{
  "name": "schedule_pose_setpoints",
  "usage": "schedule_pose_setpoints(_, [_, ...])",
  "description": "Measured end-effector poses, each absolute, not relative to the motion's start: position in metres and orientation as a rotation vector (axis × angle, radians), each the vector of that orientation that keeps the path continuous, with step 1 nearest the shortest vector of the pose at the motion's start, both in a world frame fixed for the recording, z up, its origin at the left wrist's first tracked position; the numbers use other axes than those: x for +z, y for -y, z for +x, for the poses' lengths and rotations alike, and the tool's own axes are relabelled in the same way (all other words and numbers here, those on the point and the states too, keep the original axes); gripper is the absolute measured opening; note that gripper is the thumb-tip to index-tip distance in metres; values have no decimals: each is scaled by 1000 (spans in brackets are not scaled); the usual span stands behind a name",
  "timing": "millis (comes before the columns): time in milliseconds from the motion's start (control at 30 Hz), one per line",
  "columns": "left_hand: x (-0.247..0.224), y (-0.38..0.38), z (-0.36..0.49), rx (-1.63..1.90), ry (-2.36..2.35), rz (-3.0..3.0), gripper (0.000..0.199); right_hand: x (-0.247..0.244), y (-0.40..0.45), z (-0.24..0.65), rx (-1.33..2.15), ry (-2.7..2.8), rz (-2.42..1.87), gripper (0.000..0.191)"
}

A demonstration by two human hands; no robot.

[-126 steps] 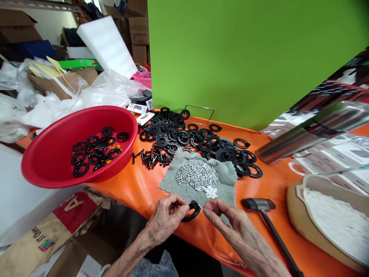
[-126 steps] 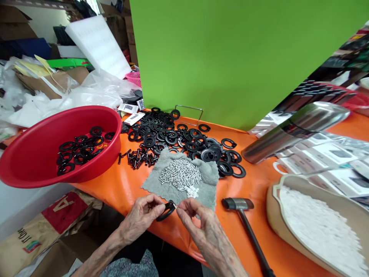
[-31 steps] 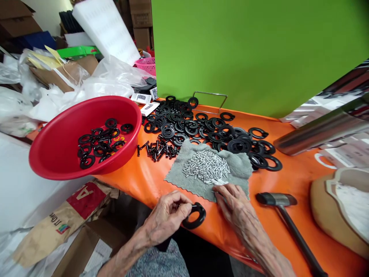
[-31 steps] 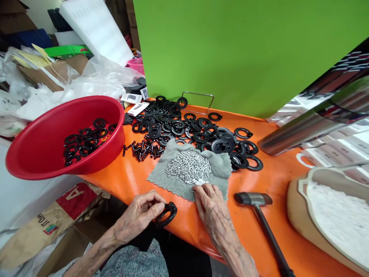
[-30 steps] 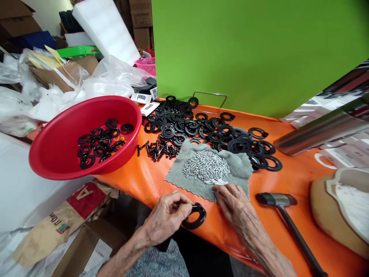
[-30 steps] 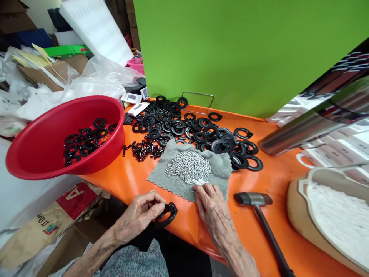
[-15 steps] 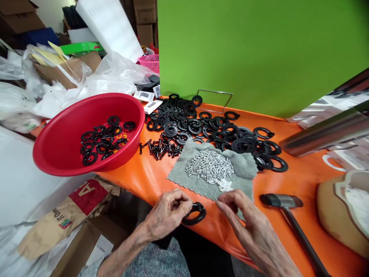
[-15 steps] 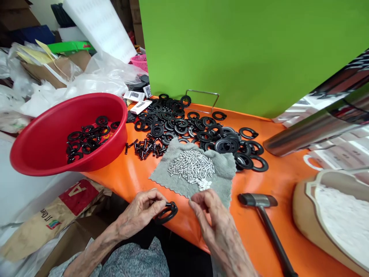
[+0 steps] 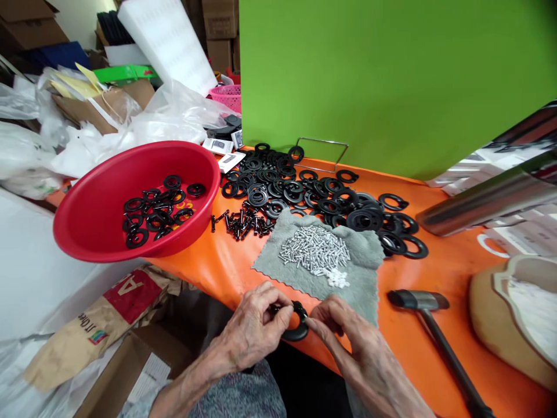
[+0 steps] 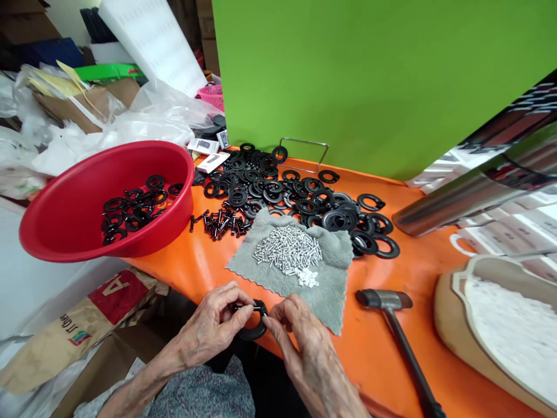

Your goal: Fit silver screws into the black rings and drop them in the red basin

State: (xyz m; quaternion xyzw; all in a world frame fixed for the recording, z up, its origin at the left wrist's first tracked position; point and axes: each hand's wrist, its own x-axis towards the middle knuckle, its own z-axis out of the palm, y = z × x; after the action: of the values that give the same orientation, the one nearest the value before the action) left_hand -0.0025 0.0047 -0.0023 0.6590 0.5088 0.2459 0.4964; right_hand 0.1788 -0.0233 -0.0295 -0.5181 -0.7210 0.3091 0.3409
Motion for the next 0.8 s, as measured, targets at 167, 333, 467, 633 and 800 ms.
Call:
schedule_pose_setpoints(167, [-3,-4,-5,627,-1221,1628,12,-34,26,172,604,1903,-1344,6])
schedule_pose_setpoints(333, [-4,-4,-11,641,-1163,1615,15,-39,23,181,603,2076,-1261,35])
schedule_pose_setpoints(467, [-4,-4,-15,643,-1062,1585,15,-32,21,182,739,2002,-1225,22])
schedule_pose_setpoints(633, [7,-6,-20,519,-983,1609,15,-24,24,175,1124,1701,-1319,14])
schedule_pose_setpoints(800, [12,-5,-13,455,-822,1894,34,-33,27,160,1392,1286,-1424,39])
